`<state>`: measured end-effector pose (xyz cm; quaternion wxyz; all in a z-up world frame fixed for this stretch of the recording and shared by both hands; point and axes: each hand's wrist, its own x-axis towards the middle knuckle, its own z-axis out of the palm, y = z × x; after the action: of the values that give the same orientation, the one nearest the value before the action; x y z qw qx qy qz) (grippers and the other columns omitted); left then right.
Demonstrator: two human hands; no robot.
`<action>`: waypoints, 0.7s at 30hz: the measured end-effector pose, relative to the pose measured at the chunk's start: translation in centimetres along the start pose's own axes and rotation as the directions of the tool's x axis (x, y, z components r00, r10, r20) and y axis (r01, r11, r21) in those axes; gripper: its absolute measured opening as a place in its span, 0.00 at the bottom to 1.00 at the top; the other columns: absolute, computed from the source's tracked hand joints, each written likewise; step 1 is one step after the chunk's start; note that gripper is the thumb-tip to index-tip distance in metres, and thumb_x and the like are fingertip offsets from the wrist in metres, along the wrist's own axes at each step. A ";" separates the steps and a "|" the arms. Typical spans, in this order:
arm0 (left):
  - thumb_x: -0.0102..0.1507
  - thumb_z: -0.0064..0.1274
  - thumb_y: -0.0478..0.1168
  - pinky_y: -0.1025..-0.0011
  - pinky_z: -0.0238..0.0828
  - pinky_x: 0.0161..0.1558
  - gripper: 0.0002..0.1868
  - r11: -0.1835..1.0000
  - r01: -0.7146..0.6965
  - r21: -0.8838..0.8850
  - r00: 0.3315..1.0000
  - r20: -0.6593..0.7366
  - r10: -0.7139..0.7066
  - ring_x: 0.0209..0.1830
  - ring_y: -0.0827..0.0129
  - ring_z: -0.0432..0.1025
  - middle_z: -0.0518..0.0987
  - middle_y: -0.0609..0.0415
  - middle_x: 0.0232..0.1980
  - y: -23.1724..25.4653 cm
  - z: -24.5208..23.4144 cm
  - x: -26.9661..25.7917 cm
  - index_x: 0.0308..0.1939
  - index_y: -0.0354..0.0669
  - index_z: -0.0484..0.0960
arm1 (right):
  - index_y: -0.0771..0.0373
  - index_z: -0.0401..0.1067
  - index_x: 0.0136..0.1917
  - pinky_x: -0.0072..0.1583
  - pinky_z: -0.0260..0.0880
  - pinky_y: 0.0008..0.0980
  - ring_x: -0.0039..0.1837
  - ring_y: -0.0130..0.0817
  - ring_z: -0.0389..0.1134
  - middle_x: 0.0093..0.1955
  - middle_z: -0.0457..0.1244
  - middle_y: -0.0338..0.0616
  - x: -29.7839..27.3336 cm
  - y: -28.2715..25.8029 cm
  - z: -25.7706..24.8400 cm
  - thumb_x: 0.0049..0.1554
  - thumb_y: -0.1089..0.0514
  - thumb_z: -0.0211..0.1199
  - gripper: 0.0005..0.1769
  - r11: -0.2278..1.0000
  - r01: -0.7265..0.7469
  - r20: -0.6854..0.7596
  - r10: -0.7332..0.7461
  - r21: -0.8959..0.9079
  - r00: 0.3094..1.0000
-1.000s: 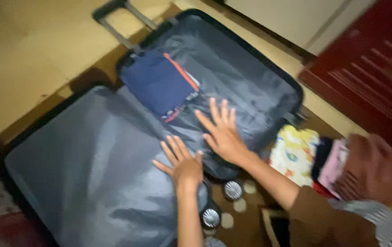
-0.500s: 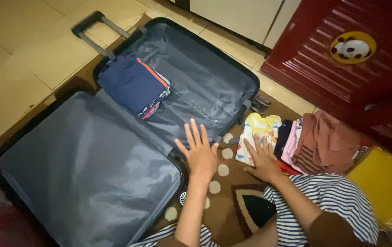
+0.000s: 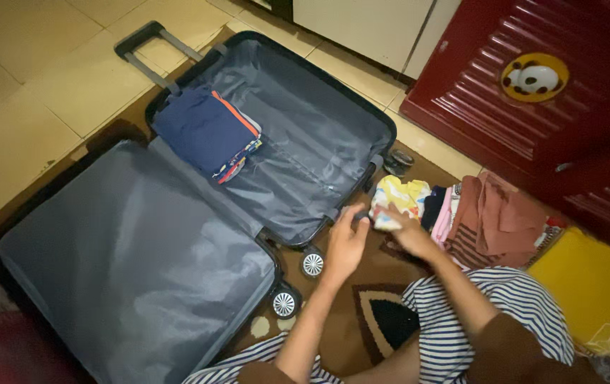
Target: The person sits on the floor and packs folded clothes into an open suitcase. They place several folded garments into one side of the suitcase, then close the inner zippered cover. The person then opens the other side and continues placing folded clothes inside.
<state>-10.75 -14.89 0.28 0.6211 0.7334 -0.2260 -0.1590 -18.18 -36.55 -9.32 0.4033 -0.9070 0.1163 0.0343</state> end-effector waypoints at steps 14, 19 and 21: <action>0.73 0.36 0.52 0.63 0.49 0.75 0.32 0.994 -0.012 -0.112 0.956 0.289 0.044 0.78 0.56 0.56 0.64 0.39 0.77 -1.1 1.5 0.1 0.74 0.32 0.63 | 0.74 0.60 0.72 0.70 0.61 0.55 0.68 0.57 0.65 0.69 0.63 0.65 -3.3 -4.5 -7.9 0.52 0.63 0.55 0.34 -0.191 -0.367 0.381 0.037 0.910 0.924; 0.75 0.33 0.49 0.54 0.39 0.80 0.29 0.955 -0.220 0.198 0.962 0.208 0.178 0.81 0.43 0.52 0.63 0.34 0.78 -1.6 -2.5 1.2 0.74 0.32 0.64 | 0.76 0.57 0.74 0.72 0.57 0.53 0.72 0.55 0.62 0.73 0.60 0.65 -2.2 -10.2 -7.6 0.59 0.62 0.51 0.31 -0.221 -0.329 0.347 0.048 0.918 0.936; 0.74 0.35 0.46 0.49 0.38 0.80 0.26 0.888 -0.175 0.425 0.983 0.120 0.136 0.80 0.36 0.50 0.64 0.33 0.76 -1.4 -5.7 2.0 0.71 0.32 0.68 | 0.76 0.57 0.74 0.72 0.58 0.52 0.72 0.55 0.62 0.73 0.60 0.65 -1.2 -12.9 -7.7 0.59 0.62 0.51 0.31 -0.217 -0.309 0.326 0.045 0.926 0.944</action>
<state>-5.93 -11.02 -0.02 0.4424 0.8251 -0.3406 -0.0862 -16.47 -33.67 5.37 0.9507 -0.2332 0.1932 0.0676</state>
